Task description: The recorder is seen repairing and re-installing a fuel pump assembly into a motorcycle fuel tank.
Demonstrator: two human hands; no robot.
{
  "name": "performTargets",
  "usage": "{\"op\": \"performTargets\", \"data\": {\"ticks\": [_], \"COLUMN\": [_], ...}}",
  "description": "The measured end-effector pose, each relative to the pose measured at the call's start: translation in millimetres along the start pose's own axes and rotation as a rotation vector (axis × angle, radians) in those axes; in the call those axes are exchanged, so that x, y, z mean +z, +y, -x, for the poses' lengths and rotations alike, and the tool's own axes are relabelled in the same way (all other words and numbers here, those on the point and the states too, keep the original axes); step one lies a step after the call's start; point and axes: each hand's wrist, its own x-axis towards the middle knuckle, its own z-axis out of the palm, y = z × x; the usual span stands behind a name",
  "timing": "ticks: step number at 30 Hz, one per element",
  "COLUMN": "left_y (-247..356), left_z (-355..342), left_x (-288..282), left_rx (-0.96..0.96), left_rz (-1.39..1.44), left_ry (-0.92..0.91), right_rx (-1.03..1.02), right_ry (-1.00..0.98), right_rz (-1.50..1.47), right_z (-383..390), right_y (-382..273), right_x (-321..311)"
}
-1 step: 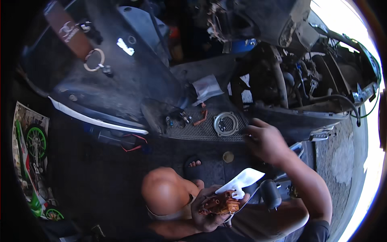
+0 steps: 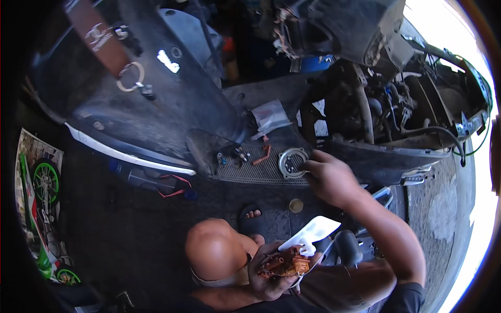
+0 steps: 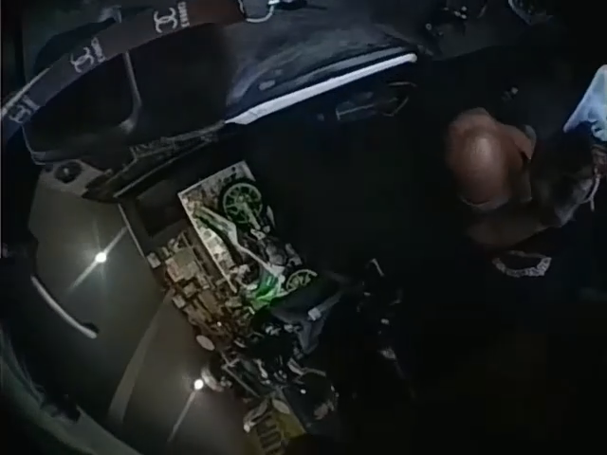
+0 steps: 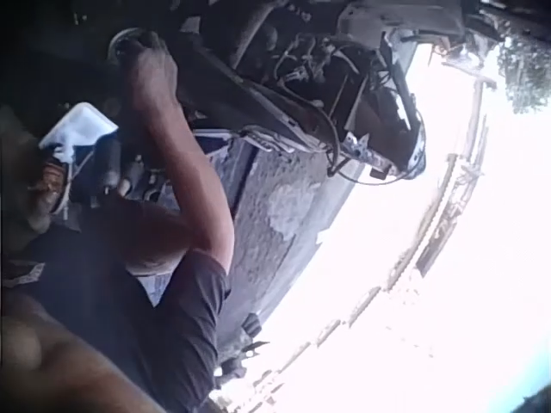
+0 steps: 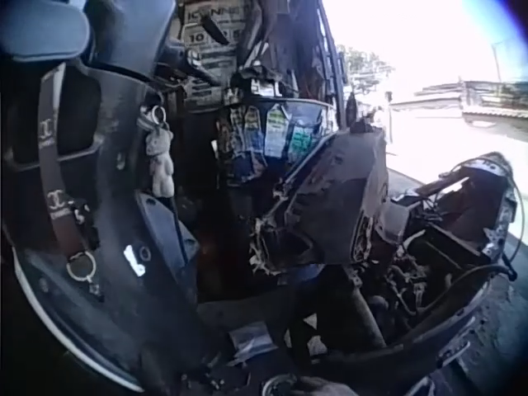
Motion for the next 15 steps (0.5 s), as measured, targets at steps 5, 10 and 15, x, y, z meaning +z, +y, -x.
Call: {"op": "performTargets", "data": {"ticks": [5, 10, 15], "left_y": [24.3, 31.8, 36.4], "left_z": [-5.8, -16.1, -22.5], "left_x": [-20.1, -28.5, -31.1], "left_rx": [0.053, -0.022, -0.085], "left_rz": [-0.329, -0.464, -0.308], "left_ry": [0.046, 0.053, -0.012], "right_rx": [-0.132, -0.153, -0.114], "right_ry": [-0.010, -0.017, 0.027], "right_rz": [0.236, 0.343, 0.198], "right_z": [-81.1, -94.3, -87.6], "right_y": [-5.0, 0.6, 0.4], "right_x": [102.9, 127.2, 101.3]}}
